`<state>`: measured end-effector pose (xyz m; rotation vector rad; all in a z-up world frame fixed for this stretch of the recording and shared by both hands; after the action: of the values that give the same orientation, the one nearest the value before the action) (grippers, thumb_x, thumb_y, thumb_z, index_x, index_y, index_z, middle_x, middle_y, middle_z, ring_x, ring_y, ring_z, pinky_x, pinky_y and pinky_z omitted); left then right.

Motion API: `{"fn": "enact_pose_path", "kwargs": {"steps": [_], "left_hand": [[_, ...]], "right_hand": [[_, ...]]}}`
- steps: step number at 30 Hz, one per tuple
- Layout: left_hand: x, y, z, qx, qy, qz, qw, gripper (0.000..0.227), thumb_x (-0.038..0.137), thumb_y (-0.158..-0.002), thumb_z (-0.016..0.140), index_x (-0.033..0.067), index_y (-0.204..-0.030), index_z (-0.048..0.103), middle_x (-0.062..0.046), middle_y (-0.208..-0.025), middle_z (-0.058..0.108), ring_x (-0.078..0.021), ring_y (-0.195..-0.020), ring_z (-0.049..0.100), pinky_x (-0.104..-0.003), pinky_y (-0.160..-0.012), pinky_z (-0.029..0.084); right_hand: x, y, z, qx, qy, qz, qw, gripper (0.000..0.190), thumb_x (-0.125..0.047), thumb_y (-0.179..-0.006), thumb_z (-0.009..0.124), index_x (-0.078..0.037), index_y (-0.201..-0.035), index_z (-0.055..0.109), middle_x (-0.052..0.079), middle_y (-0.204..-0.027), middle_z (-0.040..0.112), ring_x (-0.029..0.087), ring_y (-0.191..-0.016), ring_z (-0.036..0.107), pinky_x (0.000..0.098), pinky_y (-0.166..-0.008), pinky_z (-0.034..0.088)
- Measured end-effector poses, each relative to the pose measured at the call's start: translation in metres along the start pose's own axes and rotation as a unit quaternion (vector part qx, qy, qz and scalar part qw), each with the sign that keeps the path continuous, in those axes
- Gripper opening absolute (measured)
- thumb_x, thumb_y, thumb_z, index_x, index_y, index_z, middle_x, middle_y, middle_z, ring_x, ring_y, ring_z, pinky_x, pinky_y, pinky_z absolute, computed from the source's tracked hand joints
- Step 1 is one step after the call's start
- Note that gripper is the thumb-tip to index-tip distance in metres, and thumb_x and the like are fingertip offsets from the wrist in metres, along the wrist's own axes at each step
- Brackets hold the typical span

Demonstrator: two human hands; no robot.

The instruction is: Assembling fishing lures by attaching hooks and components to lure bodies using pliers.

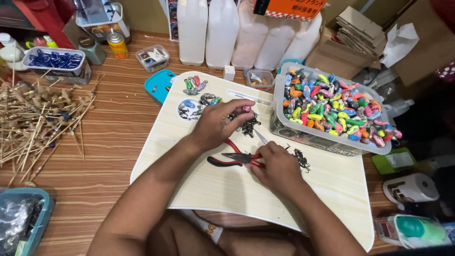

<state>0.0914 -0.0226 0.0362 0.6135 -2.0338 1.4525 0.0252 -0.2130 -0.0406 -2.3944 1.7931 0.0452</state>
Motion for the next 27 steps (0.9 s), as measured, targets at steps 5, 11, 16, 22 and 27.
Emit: {"fn": "enact_pose_path", "kwargs": {"steps": [5,11,16,22,27], "left_hand": [[0.009,0.000,0.008,-0.007,0.049,0.000,0.999,0.027,0.020,-0.101,0.066,0.0080,-0.125,0.068,-0.018,-0.103,0.071,-0.0297,-0.095,0.072,-0.044,-0.086,0.058],[0.014,0.000,0.011,0.010,0.048,0.009,0.999,0.028,0.022,-0.097,0.073,0.0106,-0.122,0.072,-0.013,-0.112,0.068,-0.0273,-0.101,0.072,-0.040,-0.090,0.057],[0.012,0.006,0.021,-0.015,0.050,-0.004,0.999,0.032,0.021,-0.096,0.073,0.0070,-0.125,0.071,-0.017,-0.103,0.074,-0.0281,-0.091,0.074,-0.039,-0.081,0.059],[0.001,0.011,0.039,-0.063,0.110,-0.027,0.992,0.036,0.013,-0.095,0.071,0.0026,-0.130,0.067,-0.023,-0.100,0.073,-0.0308,-0.086,0.071,-0.041,-0.079,0.059],[0.001,0.014,0.044,-0.059,0.077,-0.007,0.995,0.041,0.015,-0.089,0.078,0.0048,-0.128,0.069,-0.019,-0.099,0.075,-0.0284,-0.085,0.073,-0.038,-0.075,0.058]], "right_hand": [[-0.009,-0.006,-0.006,-0.049,-0.032,0.000,0.998,0.037,-0.041,-0.083,0.078,-0.015,-0.108,0.072,0.007,-0.101,0.068,0.033,-0.108,0.068,0.0473,-0.083,0.060],[-0.012,-0.011,-0.033,-0.104,-0.115,0.041,0.987,0.045,-0.039,-0.085,0.079,-0.009,-0.119,0.073,0.014,-0.114,0.070,0.037,-0.115,0.066,0.0507,-0.094,0.057],[0.024,-0.018,-0.066,0.185,-0.339,0.011,0.922,0.027,-0.010,-0.084,0.084,-0.014,-0.110,0.079,0.002,-0.086,0.076,0.013,-0.081,0.072,0.0213,-0.062,0.055],[0.015,-0.021,-0.048,0.272,-0.458,-0.058,0.845,0.015,-0.003,-0.091,0.077,-0.002,-0.106,0.078,0.009,-0.091,0.073,0.013,-0.082,0.066,0.0209,-0.059,0.053],[0.008,-0.016,-0.047,0.268,-0.510,-0.068,0.814,0.010,0.001,-0.094,0.073,0.004,-0.103,0.073,0.012,-0.086,0.066,0.015,-0.079,0.065,0.0216,-0.056,0.054]]}}
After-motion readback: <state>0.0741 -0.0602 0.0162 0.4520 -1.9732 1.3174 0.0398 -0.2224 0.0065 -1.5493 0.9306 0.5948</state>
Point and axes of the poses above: each hand's wrist, its own y-axis away from the middle knuckle, its own z-axis out of the palm, x = y × z, the point moved 7 cm from there along -y, towards the middle knuckle
